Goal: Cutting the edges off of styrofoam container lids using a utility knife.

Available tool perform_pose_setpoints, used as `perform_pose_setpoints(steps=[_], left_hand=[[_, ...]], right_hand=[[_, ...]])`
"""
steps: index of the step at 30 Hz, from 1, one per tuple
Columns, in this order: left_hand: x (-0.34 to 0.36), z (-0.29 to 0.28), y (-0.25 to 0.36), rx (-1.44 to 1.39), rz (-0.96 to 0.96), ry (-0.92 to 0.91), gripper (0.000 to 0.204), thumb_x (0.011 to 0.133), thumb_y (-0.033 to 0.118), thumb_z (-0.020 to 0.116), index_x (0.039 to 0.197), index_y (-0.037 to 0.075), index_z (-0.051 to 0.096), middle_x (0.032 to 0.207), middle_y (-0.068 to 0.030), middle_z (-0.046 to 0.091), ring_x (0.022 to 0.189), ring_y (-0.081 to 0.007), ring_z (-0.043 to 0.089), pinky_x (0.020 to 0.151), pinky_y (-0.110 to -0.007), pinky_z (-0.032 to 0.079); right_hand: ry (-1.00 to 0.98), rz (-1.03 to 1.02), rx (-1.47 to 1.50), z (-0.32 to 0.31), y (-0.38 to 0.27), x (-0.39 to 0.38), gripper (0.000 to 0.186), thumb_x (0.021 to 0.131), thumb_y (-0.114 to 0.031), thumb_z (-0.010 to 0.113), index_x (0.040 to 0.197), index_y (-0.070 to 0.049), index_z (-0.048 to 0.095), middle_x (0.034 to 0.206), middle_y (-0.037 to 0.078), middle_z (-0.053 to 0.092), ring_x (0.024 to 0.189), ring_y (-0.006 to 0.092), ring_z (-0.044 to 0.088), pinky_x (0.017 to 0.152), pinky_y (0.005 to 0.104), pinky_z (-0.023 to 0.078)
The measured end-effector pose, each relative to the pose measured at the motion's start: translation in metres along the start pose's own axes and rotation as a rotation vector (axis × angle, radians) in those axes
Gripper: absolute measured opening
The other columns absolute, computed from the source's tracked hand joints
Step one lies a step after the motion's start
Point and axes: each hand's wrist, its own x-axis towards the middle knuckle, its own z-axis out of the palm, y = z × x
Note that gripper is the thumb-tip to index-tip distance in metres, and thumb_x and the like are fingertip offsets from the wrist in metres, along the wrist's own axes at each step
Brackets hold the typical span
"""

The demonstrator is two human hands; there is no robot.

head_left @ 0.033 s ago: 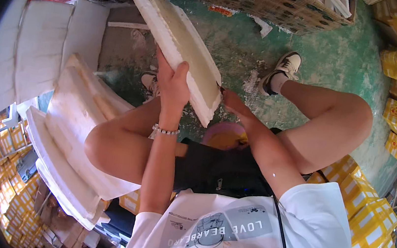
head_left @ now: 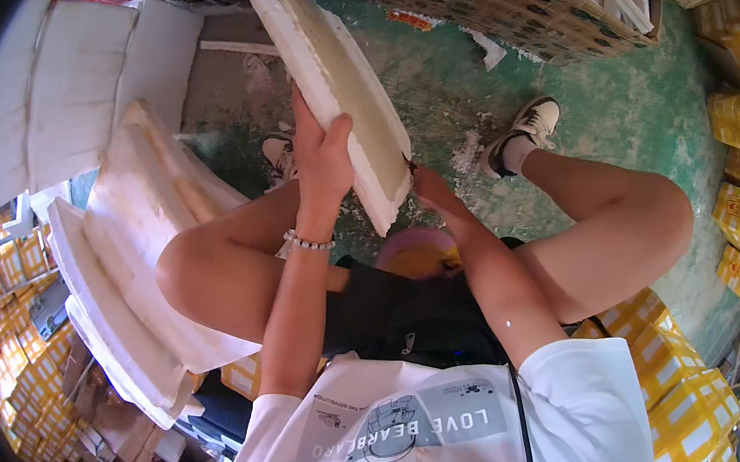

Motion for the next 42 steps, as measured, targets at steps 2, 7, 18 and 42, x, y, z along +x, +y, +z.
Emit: perform_pose_setpoints(steps=[2, 7, 18, 42], left_hand=[[0.000, -0.002, 0.005, -0.017, -0.010, -0.008, 0.072, 0.084, 0.005, 0.051, 0.152, -0.001, 0.027, 0.139, -0.0201, 0.050, 0.123, -0.0285, 0.053, 0.107, -0.036, 0.038], [0.000, -0.008, 0.004, -0.011, 0.006, -0.025, 0.072, 0.085, 0.007, 0.051, 0.152, -0.001, 0.026, 0.140, -0.0212, 0.050, 0.124, -0.0289, 0.053, 0.107, -0.037, 0.038], [0.006, -0.012, -0.004, -0.123, 0.014, -0.067, 0.067, 0.083, 0.003, 0.051, 0.148, -0.001, 0.033, 0.136, -0.0174, 0.051, 0.121, -0.0269, 0.052, 0.106, -0.036, 0.038], [-0.006, -0.144, 0.068, 0.424, 0.050, 0.096, 0.060, 0.083, 0.005, 0.054, 0.142, 0.000, 0.042, 0.129, -0.0210, 0.059, 0.116, -0.0308, 0.058, 0.099, -0.038, 0.046]], right_hand=[[0.048, 0.055, 0.026, 0.004, -0.007, -0.004, 0.036, 0.093, -0.010, 0.050, 0.126, 0.002, 0.058, 0.101, 0.024, 0.068, 0.092, 0.0416, 0.066, 0.078, 0.0521, 0.053], [0.136, 0.082, 0.366, 0.010, -0.008, -0.023, 0.039, 0.106, -0.022, 0.031, 0.132, -0.005, 0.055, 0.117, 0.028, 0.063, 0.105, 0.0463, 0.060, 0.086, 0.0515, 0.047], [0.196, 0.226, 0.292, 0.026, -0.003, -0.035, 0.042, 0.105, -0.023, 0.032, 0.142, -0.008, 0.048, 0.120, 0.027, 0.062, 0.106, 0.0449, 0.061, 0.089, 0.0513, 0.047], [-0.114, 0.213, 0.150, 0.003, 0.011, -0.045, 0.065, 0.107, -0.027, 0.047, 0.160, -0.018, 0.011, 0.127, 0.025, 0.054, 0.083, 0.0335, 0.059, 0.068, 0.0484, 0.050]])
